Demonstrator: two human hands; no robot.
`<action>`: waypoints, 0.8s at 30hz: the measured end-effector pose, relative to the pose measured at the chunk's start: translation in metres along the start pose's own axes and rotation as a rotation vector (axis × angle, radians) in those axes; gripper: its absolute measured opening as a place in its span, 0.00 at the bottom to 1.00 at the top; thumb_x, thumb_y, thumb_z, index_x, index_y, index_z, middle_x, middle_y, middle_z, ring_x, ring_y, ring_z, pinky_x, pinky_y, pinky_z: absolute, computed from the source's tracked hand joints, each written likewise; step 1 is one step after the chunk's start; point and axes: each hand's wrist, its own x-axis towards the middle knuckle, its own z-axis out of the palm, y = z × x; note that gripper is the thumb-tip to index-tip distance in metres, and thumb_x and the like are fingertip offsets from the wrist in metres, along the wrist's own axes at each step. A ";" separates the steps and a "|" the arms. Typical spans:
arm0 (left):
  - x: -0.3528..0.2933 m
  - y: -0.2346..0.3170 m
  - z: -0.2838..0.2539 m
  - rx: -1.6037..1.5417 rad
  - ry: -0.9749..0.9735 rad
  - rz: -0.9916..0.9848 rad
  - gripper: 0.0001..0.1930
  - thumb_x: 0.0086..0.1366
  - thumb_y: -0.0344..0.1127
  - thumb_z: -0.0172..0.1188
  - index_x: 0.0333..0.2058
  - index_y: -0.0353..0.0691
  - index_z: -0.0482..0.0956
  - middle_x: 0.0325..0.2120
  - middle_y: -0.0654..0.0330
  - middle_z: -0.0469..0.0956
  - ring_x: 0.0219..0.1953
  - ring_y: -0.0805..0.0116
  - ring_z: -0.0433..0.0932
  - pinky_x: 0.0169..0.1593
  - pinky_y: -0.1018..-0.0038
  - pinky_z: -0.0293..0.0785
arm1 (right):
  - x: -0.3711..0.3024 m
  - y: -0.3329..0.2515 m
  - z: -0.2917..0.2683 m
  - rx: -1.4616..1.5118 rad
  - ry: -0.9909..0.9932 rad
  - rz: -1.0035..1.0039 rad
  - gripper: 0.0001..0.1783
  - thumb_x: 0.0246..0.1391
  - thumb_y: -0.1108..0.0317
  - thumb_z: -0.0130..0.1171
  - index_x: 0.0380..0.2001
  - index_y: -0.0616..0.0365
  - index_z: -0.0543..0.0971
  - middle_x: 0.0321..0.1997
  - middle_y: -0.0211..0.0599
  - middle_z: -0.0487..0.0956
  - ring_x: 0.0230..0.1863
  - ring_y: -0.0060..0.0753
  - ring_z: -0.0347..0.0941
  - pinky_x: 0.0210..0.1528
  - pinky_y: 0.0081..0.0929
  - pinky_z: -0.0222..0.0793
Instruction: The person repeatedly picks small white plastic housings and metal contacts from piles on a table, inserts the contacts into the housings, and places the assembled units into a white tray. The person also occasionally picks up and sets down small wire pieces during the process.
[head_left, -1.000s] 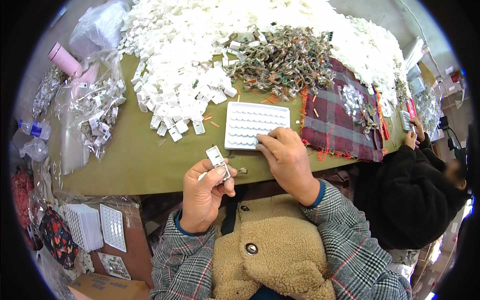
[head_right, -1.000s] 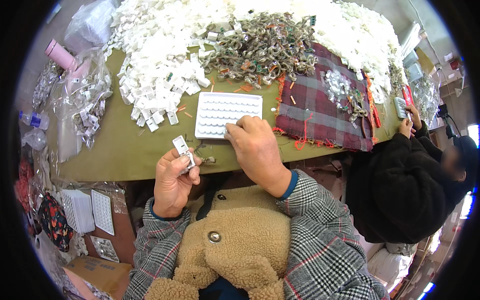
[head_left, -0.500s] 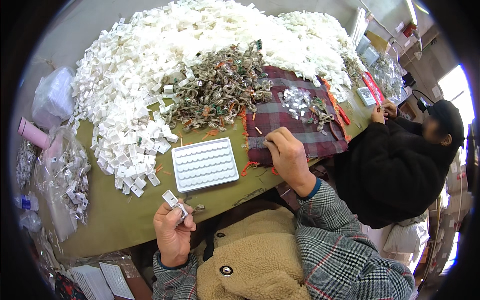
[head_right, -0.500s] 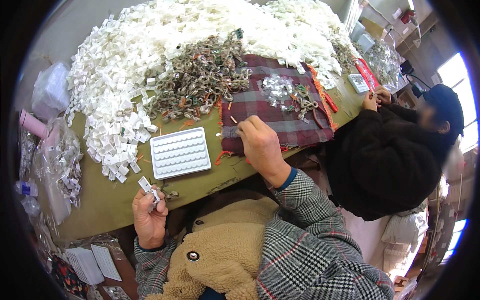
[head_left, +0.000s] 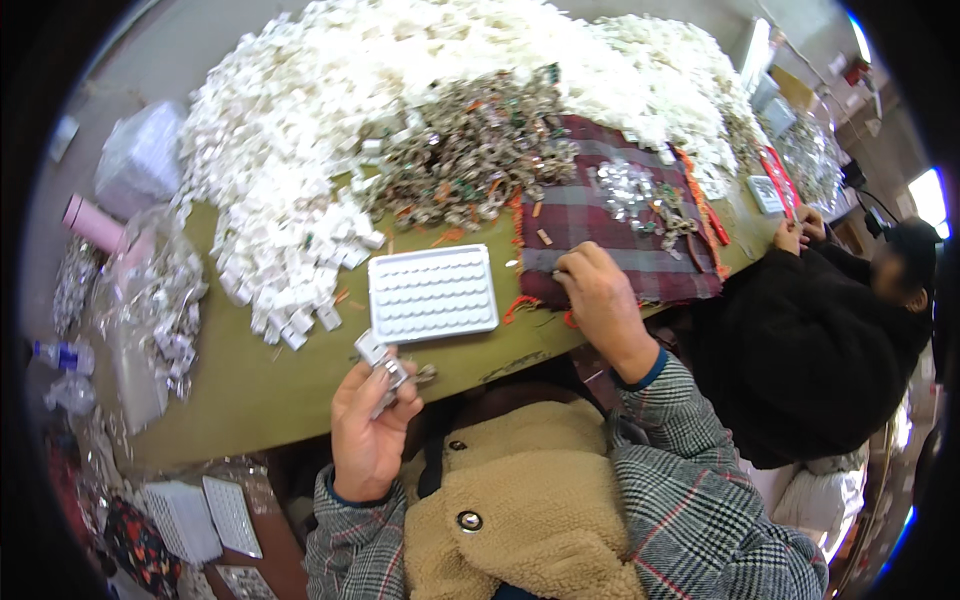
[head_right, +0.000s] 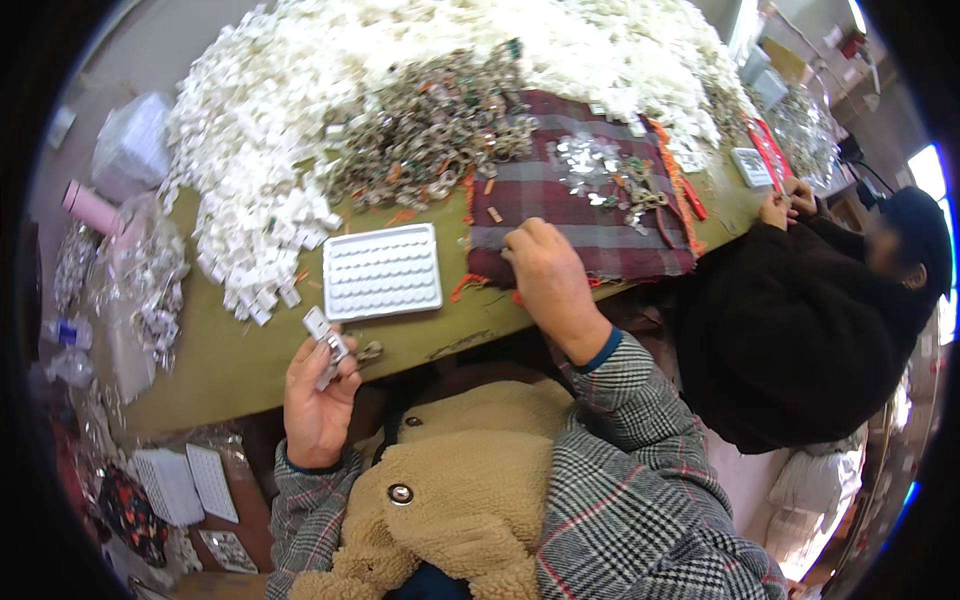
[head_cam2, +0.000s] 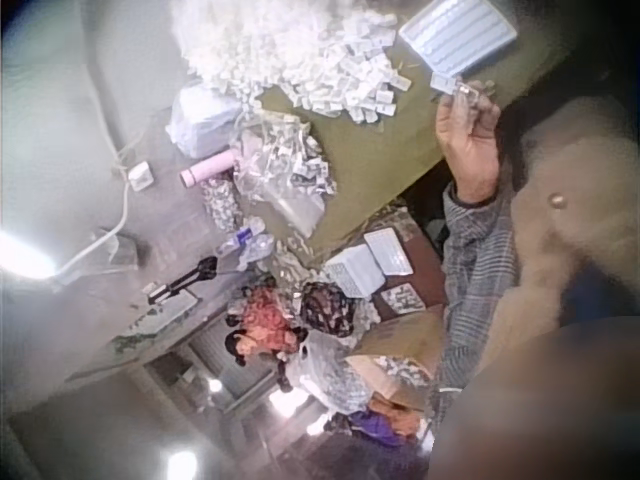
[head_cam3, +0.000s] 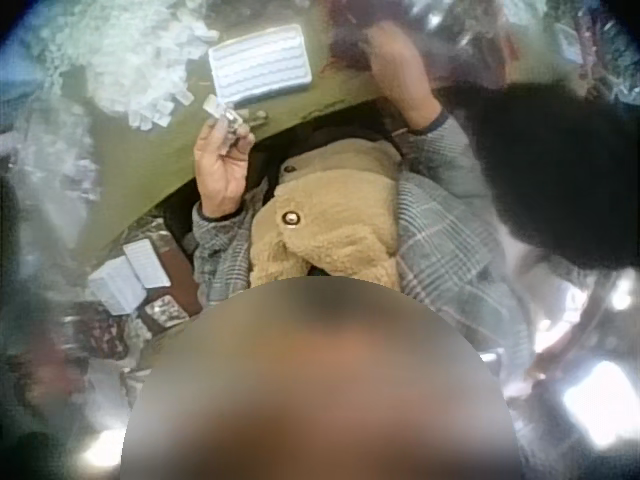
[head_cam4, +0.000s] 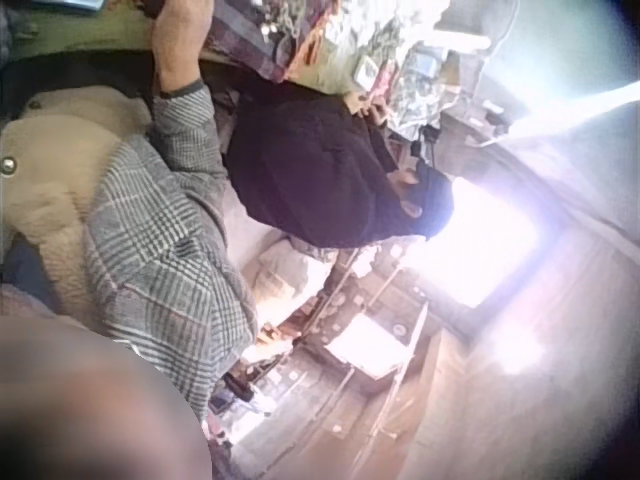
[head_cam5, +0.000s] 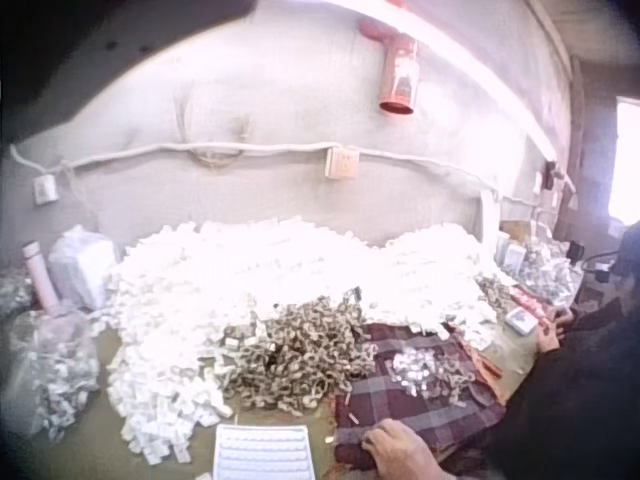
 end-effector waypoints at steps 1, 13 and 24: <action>-0.001 -0.001 -0.001 -0.058 -0.020 -0.027 0.17 0.72 0.29 0.52 0.56 0.28 0.70 0.43 0.48 0.79 0.38 0.69 0.82 0.43 0.73 0.86 | 0.001 -0.007 -0.002 -0.072 -0.037 0.046 0.06 0.50 0.81 0.61 0.33 0.64 0.77 0.33 0.45 0.73 0.38 0.52 0.73 0.40 0.37 0.69; -0.022 -0.007 -0.016 -0.176 -0.100 -0.048 0.11 0.68 0.26 0.58 0.47 0.31 0.77 0.35 0.54 0.82 0.32 0.69 0.83 0.37 0.74 0.87 | -0.008 -0.148 0.026 0.653 -0.109 -0.270 0.09 0.50 0.82 0.62 0.36 0.64 0.77 0.33 0.44 0.76 0.31 0.43 0.77 0.32 0.32 0.73; -0.020 -0.010 -0.023 -0.071 -0.013 -0.059 0.10 0.70 0.31 0.58 0.45 0.30 0.78 0.34 0.56 0.81 0.30 0.71 0.80 0.33 0.76 0.82 | 0.017 -0.139 0.029 0.579 -0.512 -0.315 0.10 0.49 0.83 0.62 0.36 0.65 0.77 0.34 0.43 0.77 0.33 0.44 0.77 0.36 0.34 0.75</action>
